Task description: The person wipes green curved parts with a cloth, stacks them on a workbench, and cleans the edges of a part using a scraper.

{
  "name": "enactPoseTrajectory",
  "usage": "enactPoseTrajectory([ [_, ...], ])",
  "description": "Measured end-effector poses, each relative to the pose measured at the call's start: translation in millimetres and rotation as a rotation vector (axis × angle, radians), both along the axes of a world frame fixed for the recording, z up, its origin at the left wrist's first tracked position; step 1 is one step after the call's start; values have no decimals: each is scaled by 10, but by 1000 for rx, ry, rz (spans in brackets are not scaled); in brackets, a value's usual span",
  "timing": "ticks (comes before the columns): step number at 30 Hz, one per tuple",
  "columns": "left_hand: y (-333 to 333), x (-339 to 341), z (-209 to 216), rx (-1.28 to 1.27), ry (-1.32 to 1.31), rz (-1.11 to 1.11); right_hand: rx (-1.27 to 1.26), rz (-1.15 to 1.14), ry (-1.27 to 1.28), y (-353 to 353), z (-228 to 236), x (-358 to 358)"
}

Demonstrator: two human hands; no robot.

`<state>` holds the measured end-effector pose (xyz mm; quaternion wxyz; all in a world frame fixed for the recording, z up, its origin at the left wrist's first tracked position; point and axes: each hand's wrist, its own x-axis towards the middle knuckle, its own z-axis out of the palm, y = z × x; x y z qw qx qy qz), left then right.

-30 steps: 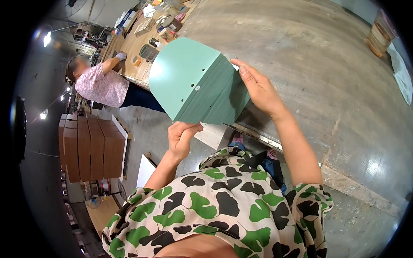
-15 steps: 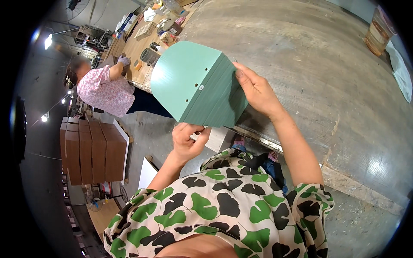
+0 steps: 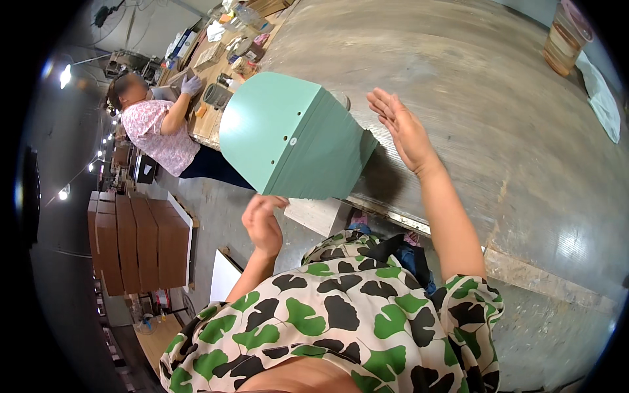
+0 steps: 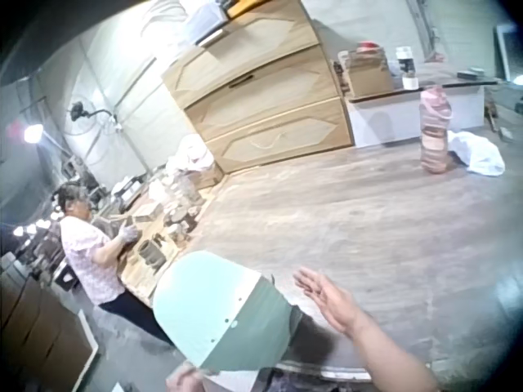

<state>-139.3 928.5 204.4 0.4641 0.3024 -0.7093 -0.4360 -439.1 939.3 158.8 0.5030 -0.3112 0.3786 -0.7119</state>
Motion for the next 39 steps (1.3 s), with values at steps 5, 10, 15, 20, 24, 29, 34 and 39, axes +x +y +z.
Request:
enactPoseTrajectory([
  [5, 11, 2, -267, 852, 342, 181, 74, 100, 92, -8, -192, -6],
  [10, 147, -272, -204, 1205, 331, 89, 71, 160, 153, 1, -428, 90],
  [15, 92, -552, -309, 1172, 449, 165, 92, 149, 271, 85, -375, 117],
  [20, 92, -749, -305, 1221, 498, 131, 160, 129, 424, 110, -312, 84],
  [24, 106, -636, -319, 1208, 593, 170, 178, 126, 477, 54, -275, 258],
  [29, 189, -560, -364, 1138, 589, 308, 176, 124, 332, 3, -453, 191],
  [34, 193, -257, -581, 947, 99, 117, 254, 86, 312, 47, -471, 97],
  [39, 89, -154, -224, 334, -561, -172, 338, 131, 451, 74, -141, 195],
])
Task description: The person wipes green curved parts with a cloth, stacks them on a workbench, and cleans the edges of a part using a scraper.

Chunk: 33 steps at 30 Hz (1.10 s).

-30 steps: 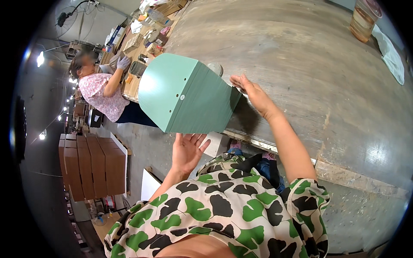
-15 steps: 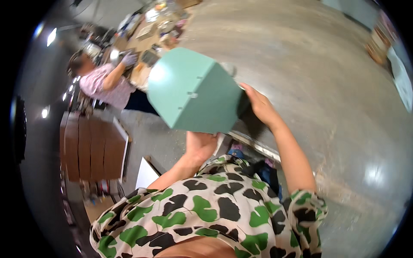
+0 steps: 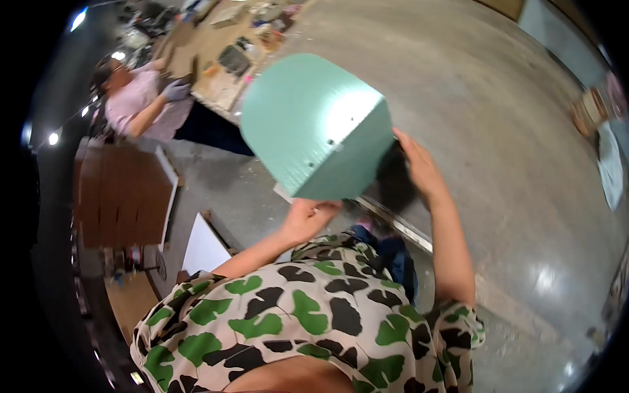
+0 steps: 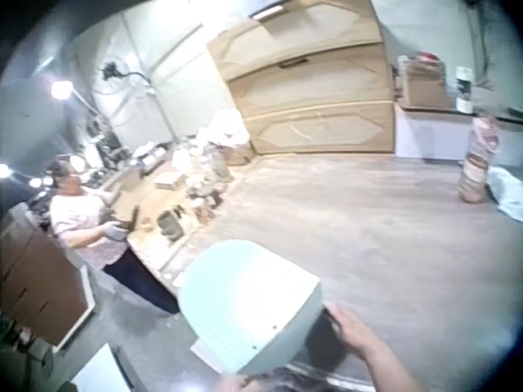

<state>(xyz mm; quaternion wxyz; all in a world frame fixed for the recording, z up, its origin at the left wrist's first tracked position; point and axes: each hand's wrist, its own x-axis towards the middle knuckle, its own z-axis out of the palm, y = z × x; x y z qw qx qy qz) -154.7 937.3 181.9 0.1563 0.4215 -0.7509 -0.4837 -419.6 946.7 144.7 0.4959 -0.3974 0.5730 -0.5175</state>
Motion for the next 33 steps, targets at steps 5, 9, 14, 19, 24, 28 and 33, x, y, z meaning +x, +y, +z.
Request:
enactPoseTrajectory([
  [5, -56, -160, 30, -380, 1, -131, 5, 68, -63, 54, 17, -155],
  [9, -32, -170, 48, -371, -51, -118, -22, 153, -92, 55, -40, -183],
  [14, 57, -179, 80, -352, -137, -36, -89, 252, -78, -40, -127, -211],
  [19, 81, -231, 3, -500, -126, -24, -135, 332, 24, -78, -130, -294],
  [24, 127, -311, 35, -442, -181, 34, -180, 374, 95, -102, -169, -347],
  [28, 177, -378, 58, -475, -256, 62, -175, 401, 86, -126, -193, -368],
  [33, 217, -347, -62, -364, -146, 217, -112, 401, -496, -220, -341, -579],
])
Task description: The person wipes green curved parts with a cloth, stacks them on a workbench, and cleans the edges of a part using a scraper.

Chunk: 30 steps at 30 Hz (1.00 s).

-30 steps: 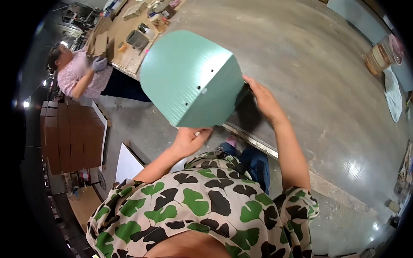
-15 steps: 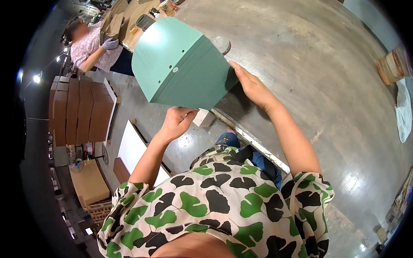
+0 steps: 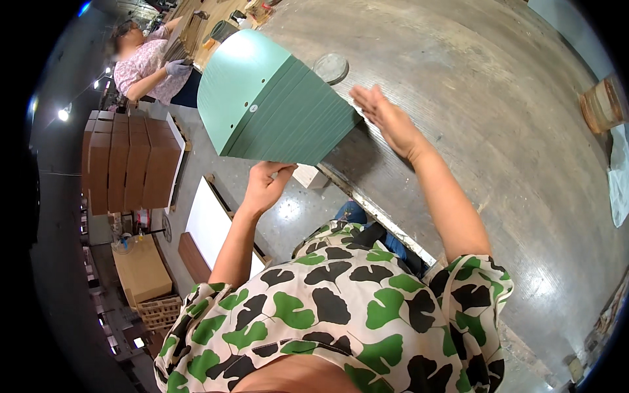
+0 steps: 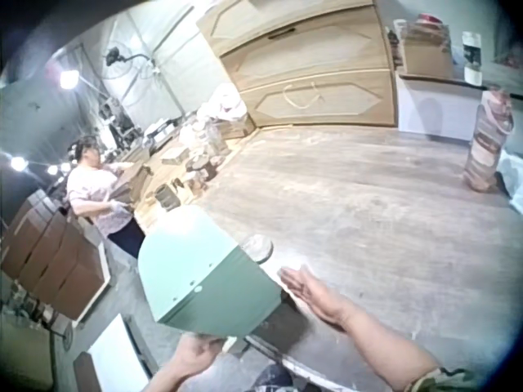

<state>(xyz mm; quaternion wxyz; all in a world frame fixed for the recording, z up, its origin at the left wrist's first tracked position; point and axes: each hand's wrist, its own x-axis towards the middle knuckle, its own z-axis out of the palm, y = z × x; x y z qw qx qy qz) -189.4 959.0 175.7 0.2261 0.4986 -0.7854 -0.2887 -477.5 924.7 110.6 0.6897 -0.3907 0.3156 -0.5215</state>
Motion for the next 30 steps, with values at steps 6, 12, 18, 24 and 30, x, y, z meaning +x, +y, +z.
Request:
enactPoseTrajectory([
  [6, 23, 121, -558, 450, 1034, 550, 8, -78, 52, -6, -98, -36],
  [12, -81, -465, -444, 585, 1346, 606, -27, -36, 342, 162, 190, 177],
  [18, -76, -618, -361, 561, 1369, 550, -156, -67, 446, 137, 111, 196],
  [24, -74, -613, -389, 563, 1384, 603, -217, -86, 599, 126, 38, 214],
  [30, -71, -620, -397, 553, 1368, 593, -245, -61, 638, 100, 36, 172],
])
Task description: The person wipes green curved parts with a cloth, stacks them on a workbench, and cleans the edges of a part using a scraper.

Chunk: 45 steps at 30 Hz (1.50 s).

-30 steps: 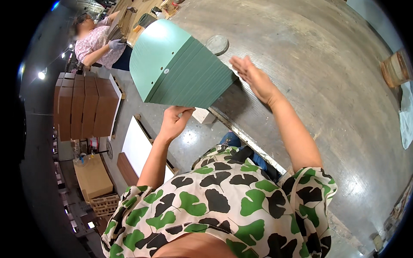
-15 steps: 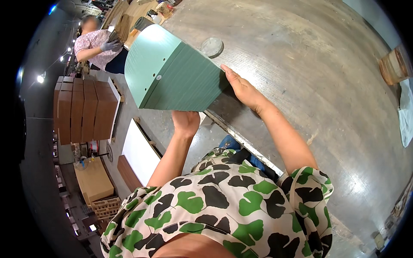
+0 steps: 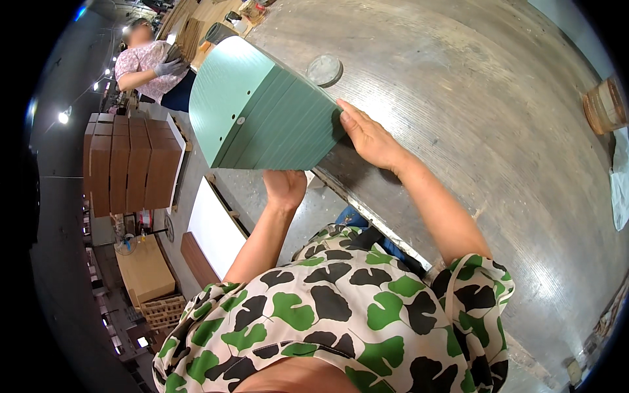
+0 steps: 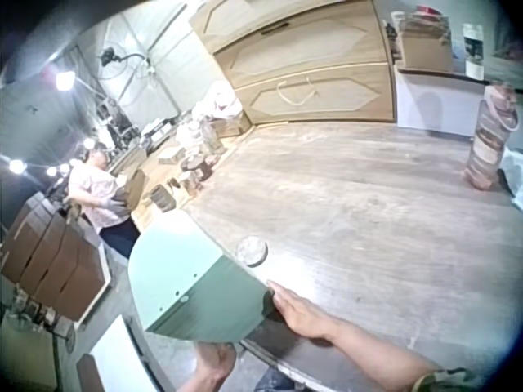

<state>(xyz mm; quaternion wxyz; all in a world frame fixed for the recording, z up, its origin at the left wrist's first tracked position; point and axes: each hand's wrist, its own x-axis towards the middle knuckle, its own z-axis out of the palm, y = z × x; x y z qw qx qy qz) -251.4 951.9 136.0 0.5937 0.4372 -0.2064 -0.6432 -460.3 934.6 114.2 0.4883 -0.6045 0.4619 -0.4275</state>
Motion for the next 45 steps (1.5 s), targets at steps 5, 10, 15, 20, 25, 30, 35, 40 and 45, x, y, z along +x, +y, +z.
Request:
enactPoseTrajectory([
  [5, 4, 37, -43, -54, -62, -21, 189, 120, -325, -135, -37, -135],
  [10, 56, 94, 4, 129, -58, 30, 268, 18, -654, -268, -109, -360],
  [15, 101, 34, -23, 201, -4, -18, 257, 52, -277, -75, -17, -213],
  [20, 78, 92, -295, 62, -50, -69, 201, 45, -81, -1, 68, -27],
  [25, 146, 40, -176, 124, 58, -36, 224, 6, -90, -40, 8, -104],
  [30, 549, 117, -88, 346, 150, -81, 198, -23, -87, -62, -86, -132],
  [35, 689, 53, -197, 219, 10, -81, 198, -1, 5, 44, 62, -85],
  [40, 620, 84, -344, 120, -361, -216, 205, -19, -31, 52, 18, -65],
  [45, 632, -21, -421, 121, -518, -266, 147, 19, 55, 50, -83, -48],
])
